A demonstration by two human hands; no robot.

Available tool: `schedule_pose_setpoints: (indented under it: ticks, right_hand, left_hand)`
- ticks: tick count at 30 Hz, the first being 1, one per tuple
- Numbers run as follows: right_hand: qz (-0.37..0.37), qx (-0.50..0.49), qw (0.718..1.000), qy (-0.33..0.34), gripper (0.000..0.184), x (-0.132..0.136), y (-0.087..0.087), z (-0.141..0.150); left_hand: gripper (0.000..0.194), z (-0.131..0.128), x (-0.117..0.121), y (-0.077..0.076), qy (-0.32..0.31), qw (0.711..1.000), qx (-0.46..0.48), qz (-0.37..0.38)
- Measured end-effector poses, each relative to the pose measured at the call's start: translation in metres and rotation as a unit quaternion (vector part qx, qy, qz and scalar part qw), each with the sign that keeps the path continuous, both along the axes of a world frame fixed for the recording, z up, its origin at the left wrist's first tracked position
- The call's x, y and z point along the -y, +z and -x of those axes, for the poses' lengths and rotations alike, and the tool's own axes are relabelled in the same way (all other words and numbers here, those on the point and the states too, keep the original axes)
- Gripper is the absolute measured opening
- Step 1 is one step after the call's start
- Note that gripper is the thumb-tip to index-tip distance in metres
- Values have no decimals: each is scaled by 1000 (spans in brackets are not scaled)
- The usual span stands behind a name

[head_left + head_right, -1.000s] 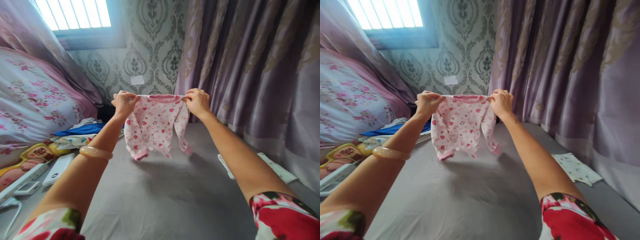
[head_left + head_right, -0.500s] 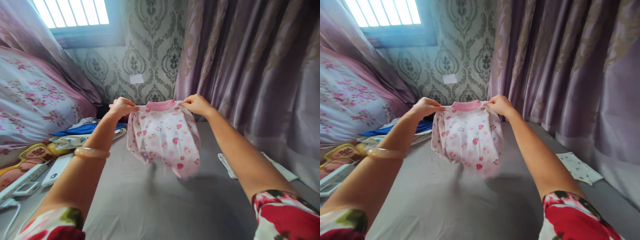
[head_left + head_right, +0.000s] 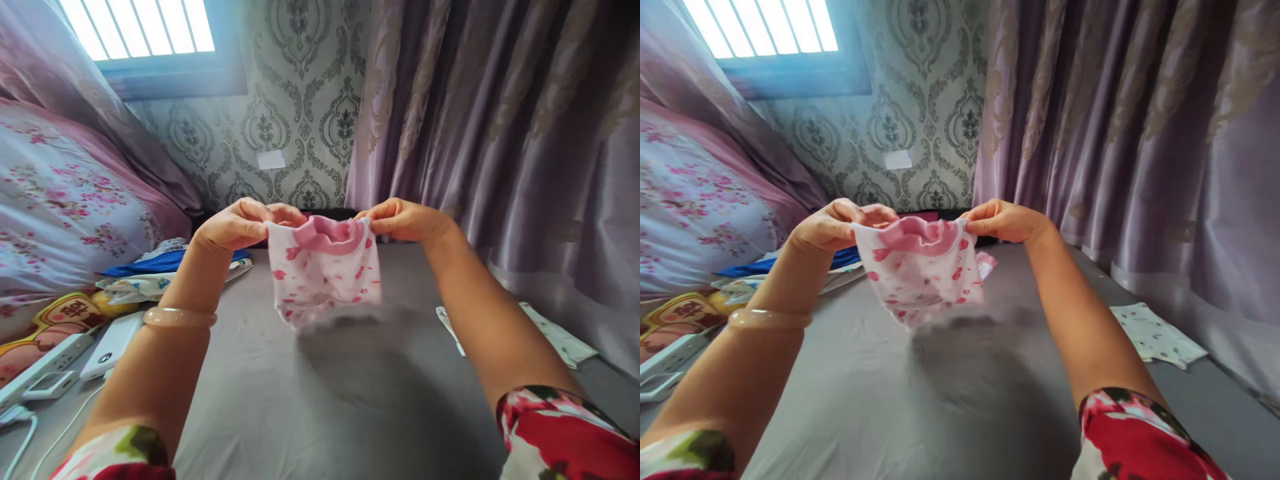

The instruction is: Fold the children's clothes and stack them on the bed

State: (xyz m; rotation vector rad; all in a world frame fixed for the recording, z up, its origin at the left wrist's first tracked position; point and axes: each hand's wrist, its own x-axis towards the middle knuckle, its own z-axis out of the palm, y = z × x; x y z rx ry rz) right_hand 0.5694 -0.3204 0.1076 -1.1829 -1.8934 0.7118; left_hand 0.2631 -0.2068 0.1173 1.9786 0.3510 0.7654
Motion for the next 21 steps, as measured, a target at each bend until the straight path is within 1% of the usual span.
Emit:
schedule_pose_setpoints:
  ticks: [1, 2, 4, 6, 9, 14, 17, 21]
  right_hand:
    - [-4, -4, 1000, -25, 41, -2, -1, 0]
    - [-16, -7, 998, -62, 40, -5, -1, 0]
    - [-59, -17, 989, -132, 38, -14, -3, 1]
    - [-107, -25, 979, -172, 39, -22, -6, 1]
    - [-165, 6, 962, -219, 42, -30, -10, -2]
    - [-236, 86, 911, -327, 49, -34, -12, -9]
    - [-257, 110, 892, -354, 51, -33, -12, -4]
    - [-285, 104, 885, -354, 52, -28, -17, 7]
  left_hand:
    - [23, -2, -2, -2, 7, 1000, 7, 0]
    - [24, -5, -4, -4, 35, 999, 7, -2]
    - [28, -13, -12, -8, 116, 993, 6, -7]
    - [30, -20, -20, -13, 176, 984, 37, -11]
    - [31, -25, -27, -19, 220, 972, 80, -19]
    - [30, -28, -32, -24, 278, 951, 126, -46]
    - [29, -30, -37, -27, 312, 937, 139, -71]
    - [28, -27, -34, -34, 383, 904, 128, -143]
